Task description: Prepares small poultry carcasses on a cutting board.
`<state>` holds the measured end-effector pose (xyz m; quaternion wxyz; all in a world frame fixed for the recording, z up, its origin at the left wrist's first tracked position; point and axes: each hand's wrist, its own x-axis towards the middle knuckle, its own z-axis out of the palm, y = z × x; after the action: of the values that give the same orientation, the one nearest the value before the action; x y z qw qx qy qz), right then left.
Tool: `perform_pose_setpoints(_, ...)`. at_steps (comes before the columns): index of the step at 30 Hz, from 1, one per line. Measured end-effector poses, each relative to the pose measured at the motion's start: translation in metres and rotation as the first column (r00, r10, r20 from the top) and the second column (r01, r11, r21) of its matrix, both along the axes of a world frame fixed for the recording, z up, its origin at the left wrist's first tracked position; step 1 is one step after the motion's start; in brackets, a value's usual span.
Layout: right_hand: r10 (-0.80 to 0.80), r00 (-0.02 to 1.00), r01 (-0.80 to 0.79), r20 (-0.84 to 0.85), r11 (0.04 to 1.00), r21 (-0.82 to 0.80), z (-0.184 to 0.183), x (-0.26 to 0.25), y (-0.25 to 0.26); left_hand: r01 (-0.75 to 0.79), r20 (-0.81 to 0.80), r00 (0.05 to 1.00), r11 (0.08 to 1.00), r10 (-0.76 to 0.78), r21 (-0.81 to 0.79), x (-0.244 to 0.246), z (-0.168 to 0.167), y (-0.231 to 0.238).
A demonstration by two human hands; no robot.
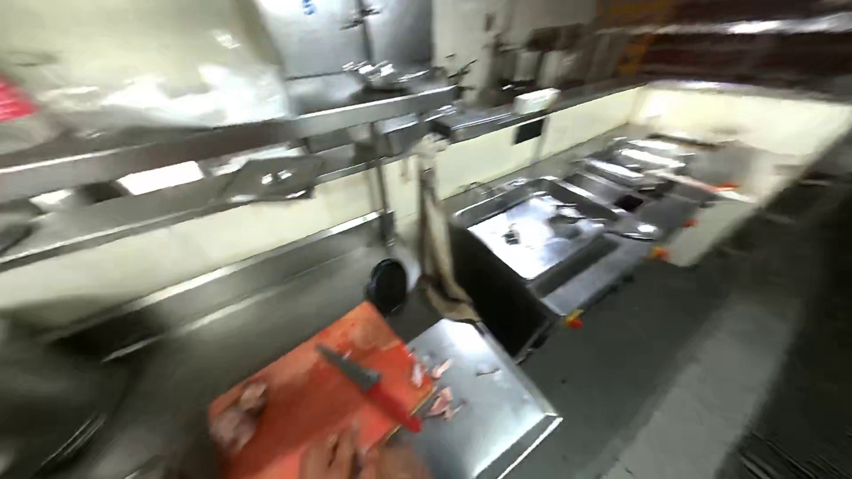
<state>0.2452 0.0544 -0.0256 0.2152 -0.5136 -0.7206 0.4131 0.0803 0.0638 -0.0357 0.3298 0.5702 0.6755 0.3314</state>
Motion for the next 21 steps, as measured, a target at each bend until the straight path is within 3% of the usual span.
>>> perform_pose_setpoints(4, 0.055, 0.99, -0.073, -0.131, 0.988, -0.137, -0.009, 0.013, -0.017, 0.032, 0.169, 0.986, 0.98, 0.001, -0.194, 0.0, 0.002, -0.012)
perform_pose_setpoints(8, 0.101, 0.981, -0.131, -0.166, 0.975, -0.177, -0.015, 0.026, -0.03, 0.019, 0.32, 0.946, 0.975, 0.054, -0.222, -0.003, -0.006, -0.021)
perform_pose_setpoints(15, 0.169, 0.957, -0.209, -0.237, 0.965, -0.159, -0.011, 0.036, -0.032, -0.002, 0.647, 0.715, 0.926, 0.265, -0.377, -0.004, 0.004, -0.029)
perform_pose_setpoints(17, 0.159, 0.968, -0.19, -0.193, 0.97, -0.154, -0.017, 0.035, -0.027, 0.011, 0.584, 0.789, 0.947, 0.189, -0.322, -0.008, 0.005, -0.029)
perform_pose_setpoints(19, 0.144, 0.989, -0.148, -0.036, 0.978, -0.15, -0.021, 0.032, -0.019, 0.027, 0.353, 0.934, 0.969, 0.064, -0.247, -0.013, 0.01, -0.026)
perform_pose_setpoints(21, 0.106, 0.991, -0.096, 0.077, 0.988, -0.124, -0.022, 0.028, -0.016, 0.04, 0.153, 0.988, 0.973, -0.005, -0.227, -0.011, 0.016, -0.026)
